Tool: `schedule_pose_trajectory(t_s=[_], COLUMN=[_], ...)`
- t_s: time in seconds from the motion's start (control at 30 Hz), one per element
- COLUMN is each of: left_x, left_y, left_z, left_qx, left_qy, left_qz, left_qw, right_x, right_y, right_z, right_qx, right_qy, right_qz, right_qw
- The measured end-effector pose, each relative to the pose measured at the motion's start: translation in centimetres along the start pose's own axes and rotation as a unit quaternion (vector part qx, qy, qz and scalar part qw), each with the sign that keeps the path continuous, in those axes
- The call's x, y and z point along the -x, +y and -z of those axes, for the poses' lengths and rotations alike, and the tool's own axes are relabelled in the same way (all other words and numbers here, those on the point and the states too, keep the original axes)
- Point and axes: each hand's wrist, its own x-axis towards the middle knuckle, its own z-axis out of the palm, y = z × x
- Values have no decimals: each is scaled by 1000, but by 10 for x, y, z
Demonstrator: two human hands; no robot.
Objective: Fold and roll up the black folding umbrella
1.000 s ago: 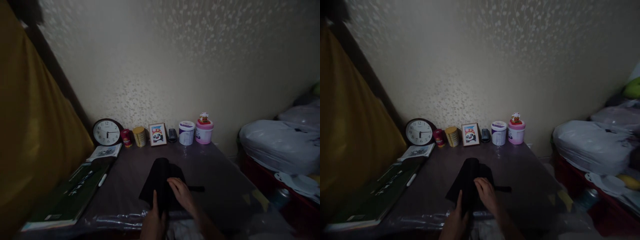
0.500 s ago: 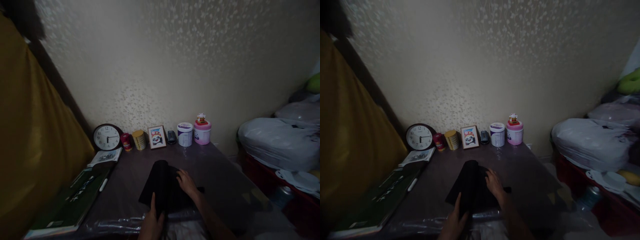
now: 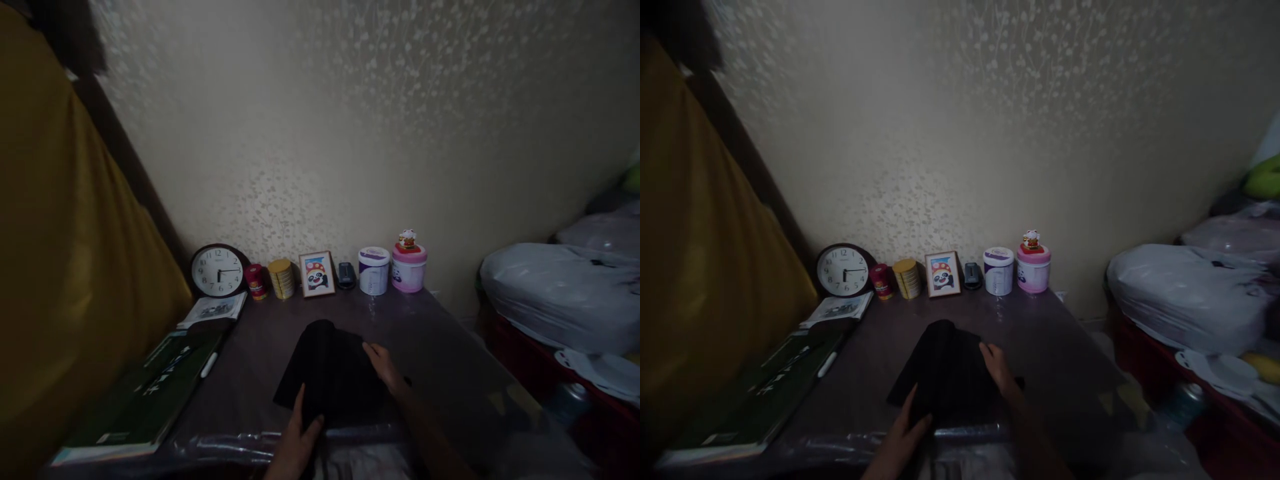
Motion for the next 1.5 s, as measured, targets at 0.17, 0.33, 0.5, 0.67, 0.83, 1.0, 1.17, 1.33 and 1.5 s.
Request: schedule_pose_trajectory(t_s=[0.17, 0.33, 0.5, 0.67, 0.83, 1.0, 1.17, 1.33, 1.5], left_x=[2, 3, 4, 7, 9, 10, 7, 7, 10], left_y=[-1, 0, 1, 6, 11, 18, 14, 10, 14], left_z=[-5, -11, -16, -17, -17, -16, -17, -17, -17], left_qx=[-47, -131, -197, -248, -276, -309, -335, -357, -353], left_qy=[0, 20, 22, 24, 26, 4, -2, 6, 15], left_qz=[-5, 16, 19, 27, 24, 26, 23, 34, 54], left_qw=[999, 991, 980, 968, 960, 951, 942, 933, 934], right_x=[-4, -12, -15, -14, -13, -22, -29, -26, -19], right_y=[-7, -6, -7, -24, -54, -76, -81, -84, -92], right_z=[-8, -13, -14, -8, -19, -53, -89, -103, -105], right_qx=[11, 33, 36, -5, -82, -36, 38, 140, 218], right_qy=[25, 40, 29, -9, -55, -75, -69, -86, -112], right_qz=[36, 46, 52, 62, 44, 48, 24, 22, 47], right_qw=[999, 998, 998, 998, 994, 995, 997, 986, 968])
